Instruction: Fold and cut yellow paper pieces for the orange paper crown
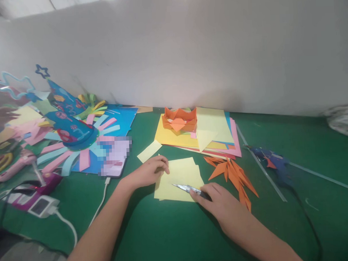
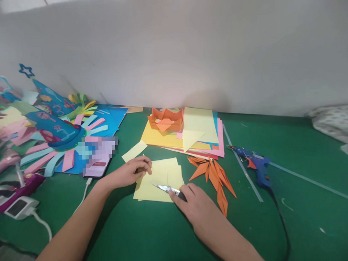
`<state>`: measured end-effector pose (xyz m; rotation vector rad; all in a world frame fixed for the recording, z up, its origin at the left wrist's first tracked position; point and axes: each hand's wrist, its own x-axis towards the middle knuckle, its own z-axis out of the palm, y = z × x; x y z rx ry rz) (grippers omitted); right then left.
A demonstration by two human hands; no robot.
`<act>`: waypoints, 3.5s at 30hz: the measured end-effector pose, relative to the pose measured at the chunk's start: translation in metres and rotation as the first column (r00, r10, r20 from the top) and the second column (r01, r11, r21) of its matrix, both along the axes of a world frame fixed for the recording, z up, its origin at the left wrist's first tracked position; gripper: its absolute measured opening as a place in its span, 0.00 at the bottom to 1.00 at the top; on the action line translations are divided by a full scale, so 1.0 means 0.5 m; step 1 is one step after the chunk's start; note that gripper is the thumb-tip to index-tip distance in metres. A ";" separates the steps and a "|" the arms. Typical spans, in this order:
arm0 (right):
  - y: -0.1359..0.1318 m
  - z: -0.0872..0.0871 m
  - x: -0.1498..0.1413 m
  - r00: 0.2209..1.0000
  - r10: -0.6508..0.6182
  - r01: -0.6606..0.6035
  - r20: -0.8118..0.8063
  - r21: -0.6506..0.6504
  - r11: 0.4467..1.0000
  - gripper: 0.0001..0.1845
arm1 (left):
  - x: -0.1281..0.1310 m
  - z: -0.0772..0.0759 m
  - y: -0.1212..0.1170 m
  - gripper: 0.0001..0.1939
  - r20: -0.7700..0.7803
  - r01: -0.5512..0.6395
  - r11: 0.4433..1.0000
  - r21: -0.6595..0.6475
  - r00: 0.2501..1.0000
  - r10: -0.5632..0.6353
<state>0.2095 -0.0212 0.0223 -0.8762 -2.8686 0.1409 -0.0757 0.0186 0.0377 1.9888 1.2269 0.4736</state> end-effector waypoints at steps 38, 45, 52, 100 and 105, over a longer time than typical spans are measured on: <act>0.033 0.003 -0.037 0.983 0.063 -0.057 -0.170 0.038 0.998 0.24 | -0.012 -0.002 0.003 0.15 0.071 0.061 0.998 0.034 0.995 -0.063; 0.038 0.010 -0.031 0.982 0.104 -0.102 -0.159 0.022 0.995 0.28 | -0.015 -0.003 0.005 0.17 0.085 0.070 0.997 0.025 0.994 -0.072; 0.042 0.007 -0.041 0.981 0.130 -0.126 -0.145 0.031 0.991 0.25 | -0.014 -0.004 0.007 0.16 0.088 0.062 0.998 0.012 0.994 -0.063; 0.047 0.014 -0.057 0.952 -0.155 0.160 -0.263 -0.004 0.987 0.12 | 0.012 -0.009 -0.002 0.16 -0.027 0.060 0.982 0.178 0.998 -0.056; 0.035 0.008 -0.068 0.961 -0.091 0.073 -0.262 -0.075 0.994 0.14 | 0.027 -0.012 -0.006 0.15 -0.058 0.068 0.977 0.205 0.997 -0.057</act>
